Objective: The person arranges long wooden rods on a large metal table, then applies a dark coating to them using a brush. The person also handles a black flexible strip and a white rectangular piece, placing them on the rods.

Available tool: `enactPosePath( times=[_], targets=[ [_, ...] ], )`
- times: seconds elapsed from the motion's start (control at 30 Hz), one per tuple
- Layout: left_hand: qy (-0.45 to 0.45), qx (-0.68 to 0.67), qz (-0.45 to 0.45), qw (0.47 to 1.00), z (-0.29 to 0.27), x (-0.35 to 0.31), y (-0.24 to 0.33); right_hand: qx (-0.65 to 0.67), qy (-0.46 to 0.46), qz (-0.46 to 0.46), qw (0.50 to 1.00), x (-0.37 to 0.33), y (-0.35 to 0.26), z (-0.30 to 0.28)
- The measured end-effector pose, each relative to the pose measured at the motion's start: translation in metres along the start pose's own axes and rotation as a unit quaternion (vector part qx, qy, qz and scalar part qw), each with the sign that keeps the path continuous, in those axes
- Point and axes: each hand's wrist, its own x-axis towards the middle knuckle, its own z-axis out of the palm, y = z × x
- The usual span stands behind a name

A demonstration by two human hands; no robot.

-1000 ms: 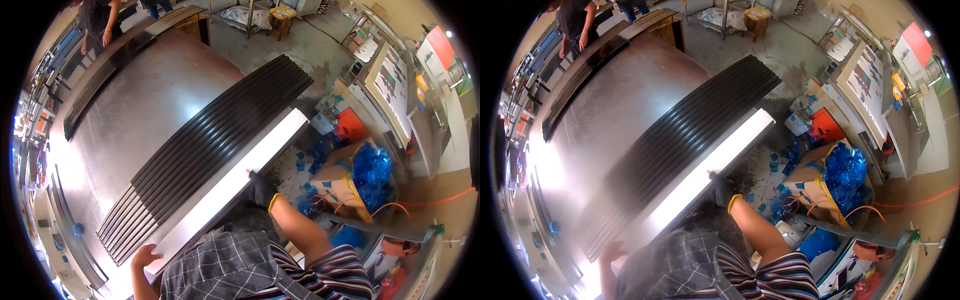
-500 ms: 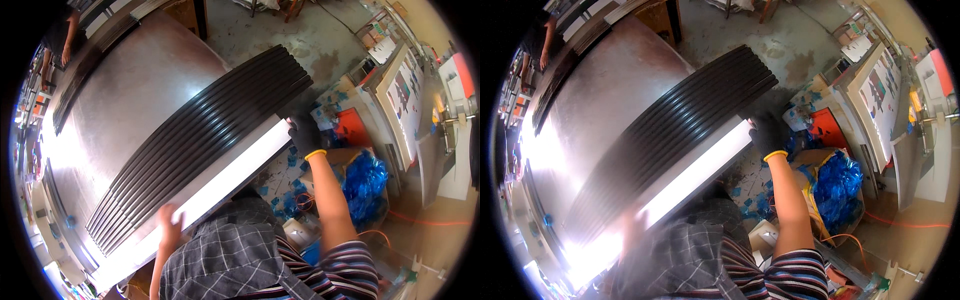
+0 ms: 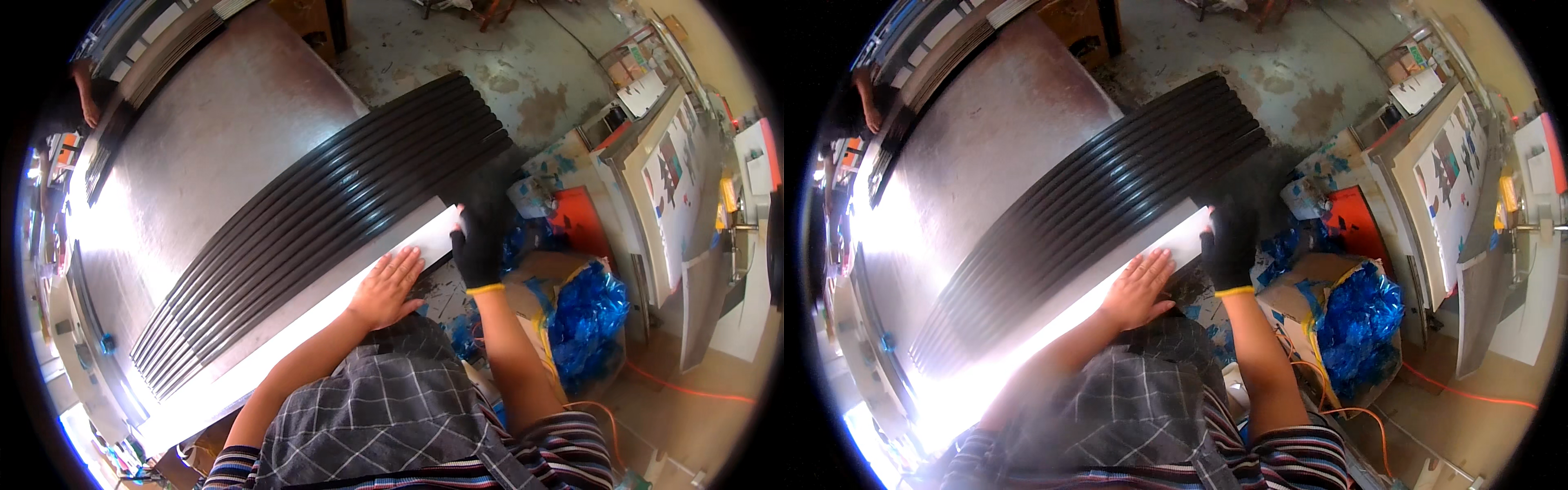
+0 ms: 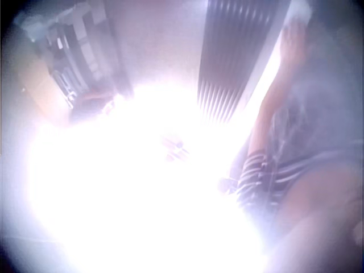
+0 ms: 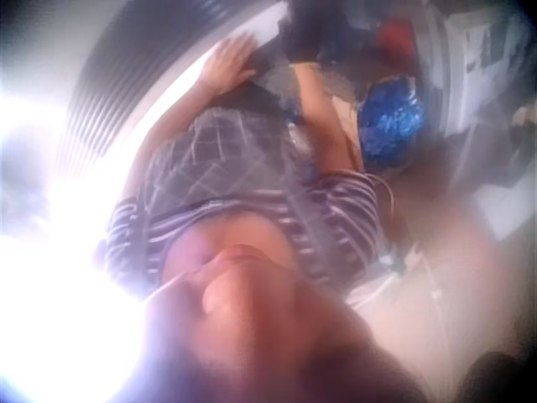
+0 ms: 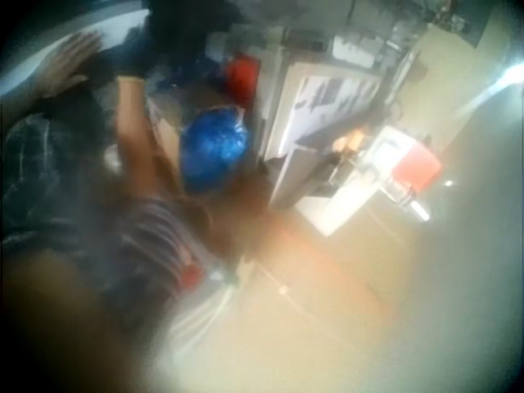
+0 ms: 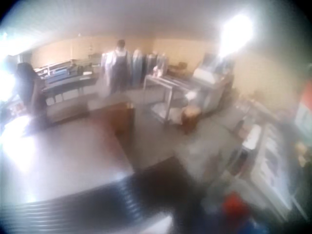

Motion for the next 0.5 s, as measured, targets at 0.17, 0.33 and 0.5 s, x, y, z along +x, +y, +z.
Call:
enactPosePath(
  times=[0.17, 0.33, 0.5],
  targets=[
    [0.002, -0.001, -0.001, 1.000, -0.002, -0.004, -0.002, -0.131, 0.052, -0.093, 0.986, -0.019, -0.028, 0.009],
    [0.006, -0.004, 0.011, 1.000, -0.004, -0.001, 0.001, 0.022, -0.015, 0.044, 0.999, -0.010, 0.004, 0.018],
    [-0.018, 0.014, -0.002, 1.000, -0.007, -0.003, 0.001, -0.085, 0.033, -0.160, 0.983, -0.032, -0.017, 0.017]
  ],
)
